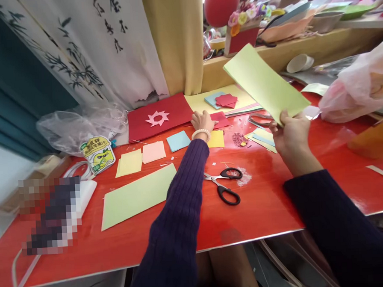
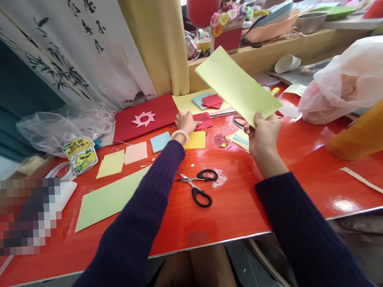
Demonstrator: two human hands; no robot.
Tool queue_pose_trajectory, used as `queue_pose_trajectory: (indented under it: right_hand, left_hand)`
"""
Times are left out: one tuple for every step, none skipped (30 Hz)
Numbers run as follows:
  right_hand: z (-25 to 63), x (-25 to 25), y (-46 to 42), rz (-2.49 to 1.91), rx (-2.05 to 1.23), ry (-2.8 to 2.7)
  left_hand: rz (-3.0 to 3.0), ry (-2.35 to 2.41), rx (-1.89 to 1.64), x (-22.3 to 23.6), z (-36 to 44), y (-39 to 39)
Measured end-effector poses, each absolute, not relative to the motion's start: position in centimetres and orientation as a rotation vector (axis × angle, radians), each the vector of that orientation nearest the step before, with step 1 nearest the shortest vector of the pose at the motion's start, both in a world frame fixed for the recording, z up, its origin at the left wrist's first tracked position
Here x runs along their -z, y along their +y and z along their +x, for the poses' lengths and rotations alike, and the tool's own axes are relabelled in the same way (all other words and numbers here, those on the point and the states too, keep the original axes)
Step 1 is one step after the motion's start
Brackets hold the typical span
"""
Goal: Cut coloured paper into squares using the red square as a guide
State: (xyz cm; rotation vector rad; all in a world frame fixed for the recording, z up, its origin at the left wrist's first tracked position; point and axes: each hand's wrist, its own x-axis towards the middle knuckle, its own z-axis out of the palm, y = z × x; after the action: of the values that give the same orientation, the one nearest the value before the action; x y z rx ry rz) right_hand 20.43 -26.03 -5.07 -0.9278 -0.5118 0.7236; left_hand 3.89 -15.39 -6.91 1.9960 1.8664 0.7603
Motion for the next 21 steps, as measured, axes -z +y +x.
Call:
queue_pose_trajectory:
  right_hand:
    - [20.4, 5.2, -26.0, -0.928, -0.715, -0.529]
    - [20.3, 5.4, -26.0, -0.930, -0.701, -0.547]
    - [20.3, 5.5, -26.0, -0.933, -0.678, -0.563]
    - [20.3, 5.8, -26.0, -0.937, -0.651, -0.577]
    - [20.2, 6.0, -26.0, -0.940, -0.622, -0.593]
    - [20.1, 6.2, -26.0, -0.942, -0.601, -0.614]
    - [19.9, 6.3, -26.0, -0.944, -0.591, -0.642]
    - [19.7, 6.5, -26.1, -0.945, -0.597, -0.679]
    - [19.3, 6.6, -26.2, -0.944, -0.617, -0.722]
    - [18.8, 6.6, -26.3, -0.943, -0.650, -0.772]
    - [18.3, 6.6, -26.4, -0.940, -0.693, -0.831]
    - [17.6, 6.6, -26.7, -0.936, -0.741, -0.892]
    - [16.9, 6.5, -27.0, -0.931, -0.791, -0.957]
    - [16.2, 6.5, -27.3, -0.925, -0.843, -1.026]
    - [15.5, 6.4, -27.7, -0.918, -0.894, -1.092]
    - [14.8, 6.4, -28.0, -0.911, -0.943, -1.157]
    - [14.2, 6.4, -28.4, -0.907, -0.985, -1.218]
    - [13.8, 6.5, -28.6, -0.907, -1.015, -1.273]
    - [13.5, 6.6, -28.8, -0.911, -1.025, -1.319]
    - [13.4, 6.8, -28.9, -0.918, -1.013, -1.348]
    - [13.4, 7.1, -28.9, -0.925, -0.988, -1.358]
  left_hand:
    - [1.997, 1.841, -0.778, 6.5, 3.9, -15.4]
    - [1.992, 1.813, -0.802, 5.9, 3.7, -15.5]
    - [1.983, 1.784, -0.833, 5.1, 3.4, -15.5]
    - [1.969, 1.756, -0.870, 4.2, 2.8, -15.4]
    - [1.949, 1.730, -0.915, 3.1, 1.9, -15.4]
    - [1.925, 1.710, -0.966, 2.1, 0.7, -15.5]
    - [1.901, 1.694, -1.018, 1.0, -0.8, -15.6]
    - [1.866, 1.650, -1.092, 0.0, -2.5, -15.8]
    - [1.758, 1.488, -1.217, -0.8, -4.3, -16.3]
    - [1.672, 1.305, -1.309, -1.3, -6.2, -16.9]
    - [1.623, 1.130, -1.339, -1.7, -8.1, -17.6]
    - [1.600, 1.001, -1.298, -1.7, -9.9, -18.6]
    - [1.590, 0.939, -1.215, -1.6, -11.4, -19.6]
    - [1.583, 0.928, -1.131, -1.2, -12.8, -20.8]
    - [1.576, 0.943, -1.077, -0.6, -13.9, -21.9]
    - [1.564, 0.974, -1.066, 0.2, -14.7, -22.9]
    - [1.549, 1.015, -1.091, 1.0, -15.3, -23.9]
    - [1.532, 1.053, -1.141, 1.8, -15.8, -24.7]
    - [1.518, 1.083, -1.204, 2.6, -16.0, -25.3]
    - [1.515, 1.104, -1.253, 3.4, -16.1, -25.8]
    - [1.532, 1.111, -1.287, 4.0, -16.0, -26.1]
